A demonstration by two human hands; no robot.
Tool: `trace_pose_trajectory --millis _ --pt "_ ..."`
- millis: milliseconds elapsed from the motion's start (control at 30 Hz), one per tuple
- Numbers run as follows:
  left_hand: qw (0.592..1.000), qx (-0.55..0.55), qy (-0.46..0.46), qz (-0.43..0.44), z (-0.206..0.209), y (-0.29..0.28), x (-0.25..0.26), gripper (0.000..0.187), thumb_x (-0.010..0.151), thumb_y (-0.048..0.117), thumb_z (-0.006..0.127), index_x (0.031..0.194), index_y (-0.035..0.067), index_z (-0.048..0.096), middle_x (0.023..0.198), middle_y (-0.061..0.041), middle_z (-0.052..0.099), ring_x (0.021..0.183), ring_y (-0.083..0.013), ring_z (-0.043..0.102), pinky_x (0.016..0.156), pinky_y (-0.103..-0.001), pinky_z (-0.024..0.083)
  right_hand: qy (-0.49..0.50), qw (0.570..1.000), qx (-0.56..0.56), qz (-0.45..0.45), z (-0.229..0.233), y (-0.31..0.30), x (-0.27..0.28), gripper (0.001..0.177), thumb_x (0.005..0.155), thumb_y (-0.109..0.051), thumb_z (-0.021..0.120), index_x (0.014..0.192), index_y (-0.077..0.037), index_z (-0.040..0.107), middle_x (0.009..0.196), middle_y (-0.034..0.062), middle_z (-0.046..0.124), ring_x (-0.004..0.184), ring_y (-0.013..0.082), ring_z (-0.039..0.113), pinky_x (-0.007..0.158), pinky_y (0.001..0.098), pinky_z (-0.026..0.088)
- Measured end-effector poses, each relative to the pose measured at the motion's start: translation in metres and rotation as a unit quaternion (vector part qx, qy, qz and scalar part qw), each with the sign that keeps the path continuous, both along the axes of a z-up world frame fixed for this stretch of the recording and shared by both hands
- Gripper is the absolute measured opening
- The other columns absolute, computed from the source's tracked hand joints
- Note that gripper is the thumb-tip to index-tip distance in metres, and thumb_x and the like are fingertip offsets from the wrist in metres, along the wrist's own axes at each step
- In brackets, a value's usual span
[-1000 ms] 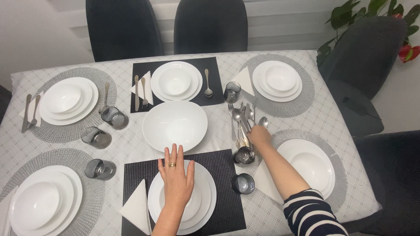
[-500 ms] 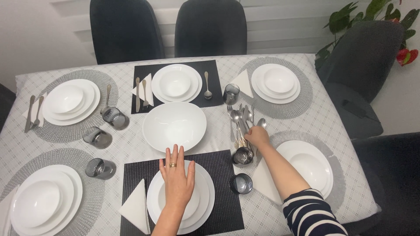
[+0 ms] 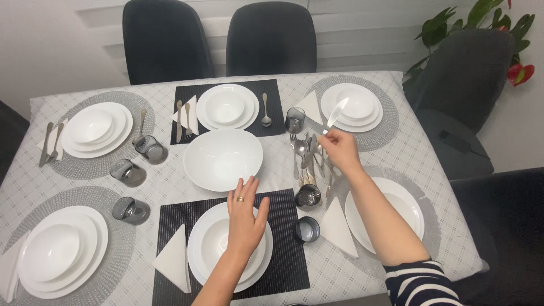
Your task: The person sets a dining table by folding white napkins into triangles and placing them on plates. They then arrange silverware, including forks, knives, and spoons, alongside the plates and glasses at each place setting.
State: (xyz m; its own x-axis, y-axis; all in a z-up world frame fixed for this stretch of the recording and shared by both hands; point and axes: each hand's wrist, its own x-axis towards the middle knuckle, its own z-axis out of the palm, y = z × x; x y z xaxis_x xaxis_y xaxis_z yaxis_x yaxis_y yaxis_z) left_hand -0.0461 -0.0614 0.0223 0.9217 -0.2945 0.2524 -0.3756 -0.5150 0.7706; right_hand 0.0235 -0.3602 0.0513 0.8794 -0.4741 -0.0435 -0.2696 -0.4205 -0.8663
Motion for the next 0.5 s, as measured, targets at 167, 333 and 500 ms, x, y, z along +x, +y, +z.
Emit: trace_pose_trajectory --millis 167,333,500 --pt "0.997 -0.024 0.072 -0.021 0.024 -0.017 -0.007 0.050 0.104 0.033 0.055 0.145 0.006 0.054 0.146 -0.018 0.058 0.146 -0.0381 0.040 0.124 -0.055 0.015 -0.104 0.983 0.149 -0.005 -0.033 0.027 -0.021 0.015 0.088 -0.019 0.078 0.081 -0.007 0.073 0.055 0.0048 0.059 0.052 0.0106 0.056 0.052 0.0230 0.045" --pt "0.980 -0.107 0.165 -0.036 0.030 -0.015 -0.003 0.048 0.099 0.030 0.066 0.139 0.005 0.060 0.118 -0.019 0.076 0.119 -0.0404 0.068 0.107 -0.055 0.047 -0.129 0.953 0.272 -0.017 -0.059 0.069 -0.042 0.023 0.091 -0.018 0.077 0.074 -0.007 0.067 0.052 0.0068 0.058 0.049 0.0108 0.055 0.046 0.0218 0.045" --pt "0.959 -0.172 0.227 -0.003 0.002 -0.007 0.006 0.021 0.093 0.033 0.076 0.108 0.019 0.079 0.085 -0.005 0.083 0.087 -0.0192 0.078 0.081 -0.035 0.058 -0.114 0.931 0.345 -0.025 -0.068 0.100 -0.064 0.021 0.094 -0.019 0.074 0.078 -0.008 0.065 0.063 0.0034 0.062 0.057 0.0100 0.061 0.052 0.0183 0.049"
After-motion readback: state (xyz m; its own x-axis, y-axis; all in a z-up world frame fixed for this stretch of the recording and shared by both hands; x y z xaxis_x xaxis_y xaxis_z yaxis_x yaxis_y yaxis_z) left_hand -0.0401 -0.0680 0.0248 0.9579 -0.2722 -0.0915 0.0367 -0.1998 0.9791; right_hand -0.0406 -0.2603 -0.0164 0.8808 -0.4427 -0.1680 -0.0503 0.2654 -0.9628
